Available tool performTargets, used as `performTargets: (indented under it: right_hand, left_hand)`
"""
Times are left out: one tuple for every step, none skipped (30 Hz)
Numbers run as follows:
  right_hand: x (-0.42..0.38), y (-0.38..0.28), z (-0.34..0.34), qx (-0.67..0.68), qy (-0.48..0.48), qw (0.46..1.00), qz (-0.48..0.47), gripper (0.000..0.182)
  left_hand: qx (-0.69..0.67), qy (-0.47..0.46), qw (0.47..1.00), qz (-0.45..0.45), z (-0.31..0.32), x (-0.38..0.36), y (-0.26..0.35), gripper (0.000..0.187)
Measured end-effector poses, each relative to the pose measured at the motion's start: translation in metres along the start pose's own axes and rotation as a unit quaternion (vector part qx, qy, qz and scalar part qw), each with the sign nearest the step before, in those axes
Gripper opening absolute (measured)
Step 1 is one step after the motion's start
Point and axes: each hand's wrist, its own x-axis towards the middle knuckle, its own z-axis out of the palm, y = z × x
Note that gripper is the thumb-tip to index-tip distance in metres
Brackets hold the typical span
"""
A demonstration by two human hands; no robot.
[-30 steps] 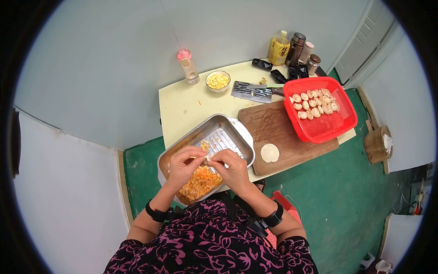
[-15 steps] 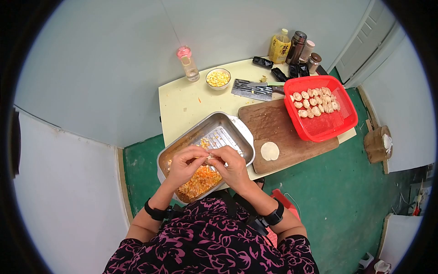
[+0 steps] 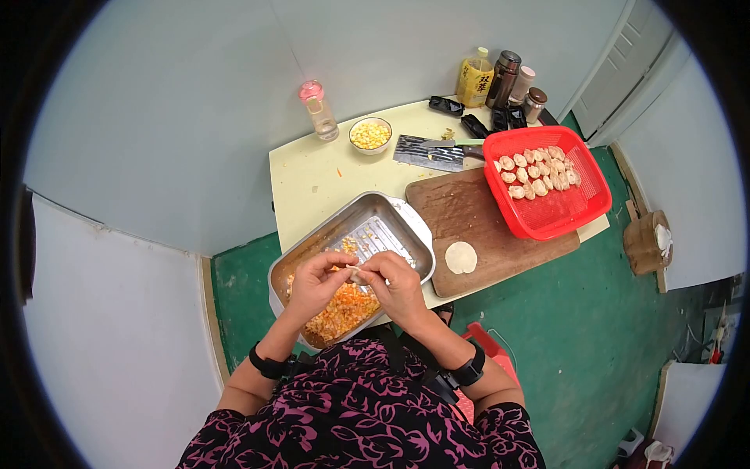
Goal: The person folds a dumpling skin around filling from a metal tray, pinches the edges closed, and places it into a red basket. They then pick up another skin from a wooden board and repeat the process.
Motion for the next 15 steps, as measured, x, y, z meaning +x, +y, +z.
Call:
performTargets:
  right_hand:
    - [0.0007,-0.0014,-0.0006,-0.010,-0.001,1.000,-0.010,0.010]
    - [0.0012,-0.0021,-0.0010,-0.020,-0.003,1.000,-0.020,0.009]
    - [0.0015,-0.0019,-0.0006,-0.019,-0.005,1.000,-0.022,0.009]
    - [0.0015,-0.0020,-0.0001,-0.018,-0.006,1.000,-0.023,0.009]
    - [0.0018,-0.0022,0.0004,-0.016,-0.007,1.000,-0.025,0.009]
    - [0.0023,-0.0028,0.0004,-0.011,-0.007,1.000,-0.022,0.008]
    - [0.0029,-0.0037,0.0003,-0.007,-0.007,1.000,-0.019,0.008]
    - [0.0032,-0.0042,0.0003,-0.002,-0.006,1.000,-0.015,0.008]
    - [0.0035,-0.0040,0.0004,0.003,-0.010,1.000,-0.013,0.009]
    - [0.0040,-0.0035,0.0004,0.008,-0.014,1.000,-0.011,0.009]
    - [0.0042,-0.0032,0.0003,0.013,-0.019,1.000,-0.009,0.009]
    - [0.0043,-0.0034,0.0001,0.016,-0.025,1.000,-0.007,0.010]
    - [0.0045,-0.0039,-0.0004,0.018,-0.032,0.999,-0.005,0.010]
    - [0.0045,-0.0041,-0.0006,0.019,-0.039,0.999,-0.003,0.010]
    - [0.0043,-0.0039,-0.0007,0.018,-0.042,0.999,-0.004,0.010]
  left_hand:
    - [-0.007,0.000,1.000,0.001,0.0000,-0.0003,0.0000,0.015]
    - [-0.009,0.006,1.000,0.003,0.0002,-0.0002,0.0001,0.014]
    - [-0.012,0.013,1.000,0.004,0.0004,-0.0003,0.0001,0.013]
    - [-0.014,0.020,1.000,0.005,0.0005,-0.0007,0.0004,0.012]
    - [-0.018,0.022,1.000,0.007,0.0003,-0.0006,0.0011,0.012]
    - [-0.021,0.024,0.999,0.010,0.0002,-0.0001,0.0019,0.012]
    - [-0.024,0.026,0.999,0.012,0.0003,0.0003,0.0026,0.012]
    - [-0.024,0.029,0.999,0.013,0.0005,0.0003,0.0030,0.012]
    - [-0.023,0.032,0.999,0.014,0.0007,0.0004,0.0034,0.012]
    - [-0.023,0.036,0.999,0.015,0.0008,0.0003,0.0039,0.012]
    - [-0.021,0.035,0.999,0.017,0.0010,0.0004,0.0051,0.012]
    - [-0.019,0.033,0.999,0.019,0.0012,0.0006,0.0066,0.012]
    - [-0.018,0.032,0.999,0.020,0.0014,0.0007,0.0074,0.012]
    - [-0.009,0.030,0.999,0.024,0.0012,0.0006,0.0064,0.011]
    - [0.000,0.028,0.999,0.027,0.0008,0.0005,0.0048,0.011]
